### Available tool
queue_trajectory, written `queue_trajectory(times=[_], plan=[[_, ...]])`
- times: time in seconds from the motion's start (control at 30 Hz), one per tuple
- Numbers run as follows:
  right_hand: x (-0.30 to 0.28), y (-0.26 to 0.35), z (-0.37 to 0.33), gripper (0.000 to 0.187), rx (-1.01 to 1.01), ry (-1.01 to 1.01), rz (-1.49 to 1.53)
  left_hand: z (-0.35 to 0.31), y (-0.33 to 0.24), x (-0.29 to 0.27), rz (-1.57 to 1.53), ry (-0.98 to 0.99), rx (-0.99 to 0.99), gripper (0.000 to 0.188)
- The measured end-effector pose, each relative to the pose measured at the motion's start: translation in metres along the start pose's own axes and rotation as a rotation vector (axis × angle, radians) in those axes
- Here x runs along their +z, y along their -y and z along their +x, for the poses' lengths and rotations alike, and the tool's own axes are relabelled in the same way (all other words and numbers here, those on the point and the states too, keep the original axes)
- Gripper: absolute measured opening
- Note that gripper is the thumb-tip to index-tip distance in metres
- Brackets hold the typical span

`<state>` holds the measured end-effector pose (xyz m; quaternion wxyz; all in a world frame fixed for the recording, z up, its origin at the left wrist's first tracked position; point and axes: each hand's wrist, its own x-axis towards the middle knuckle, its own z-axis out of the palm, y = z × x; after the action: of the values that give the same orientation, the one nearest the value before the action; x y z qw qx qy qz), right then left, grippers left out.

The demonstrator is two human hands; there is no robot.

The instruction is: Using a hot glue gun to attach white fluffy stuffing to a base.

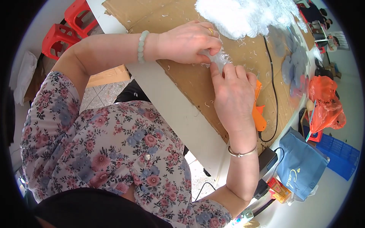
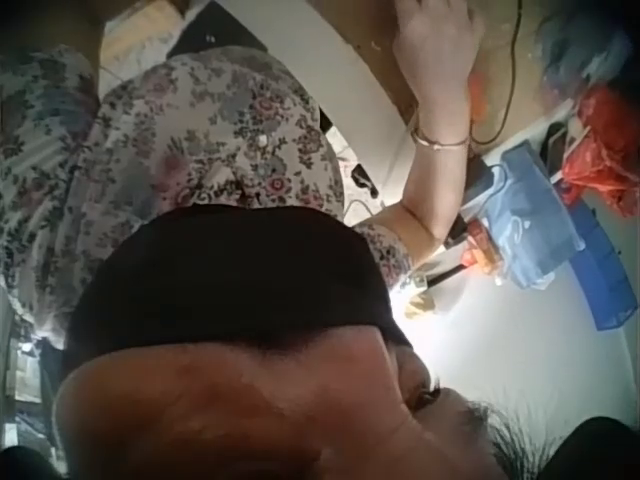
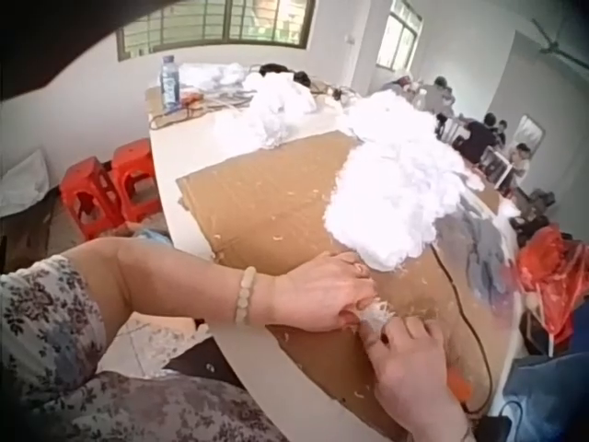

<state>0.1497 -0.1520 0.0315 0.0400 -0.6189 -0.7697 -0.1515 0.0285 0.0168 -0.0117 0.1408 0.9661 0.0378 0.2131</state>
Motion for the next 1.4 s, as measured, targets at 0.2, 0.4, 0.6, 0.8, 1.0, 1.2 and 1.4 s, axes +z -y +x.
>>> queue_trajectory(times=[0.2,0.4,0.6,0.8,1.0,1.2,1.4], plan=[[0.008,-0.005,-0.001,0.034,0.014,0.021,0.038,-0.001,0.010,-0.015,-0.138,-0.081,-0.025,0.019],[0.009,-0.014,-0.004,0.040,0.016,0.021,0.114,-0.044,-0.013,-0.031,0.052,-0.147,0.430,0.020],[0.008,-0.018,-0.004,0.045,0.021,0.029,0.147,-0.054,-0.020,-0.029,0.209,0.110,0.363,0.051],[0.008,-0.014,-0.006,0.046,0.028,0.052,0.139,-0.051,-0.015,-0.026,0.214,0.087,0.375,0.056],[-0.007,-0.003,-0.004,0.046,0.032,0.008,0.054,-0.043,-0.011,-0.028,0.101,0.045,0.395,0.048],[-0.003,0.000,0.002,0.046,-0.026,0.041,0.076,-0.037,-0.010,-0.028,-0.066,0.054,0.251,0.023],[0.002,-0.010,0.004,0.045,0.000,0.015,0.131,-0.029,0.017,-0.043,-0.204,-0.189,0.088,0.020]])
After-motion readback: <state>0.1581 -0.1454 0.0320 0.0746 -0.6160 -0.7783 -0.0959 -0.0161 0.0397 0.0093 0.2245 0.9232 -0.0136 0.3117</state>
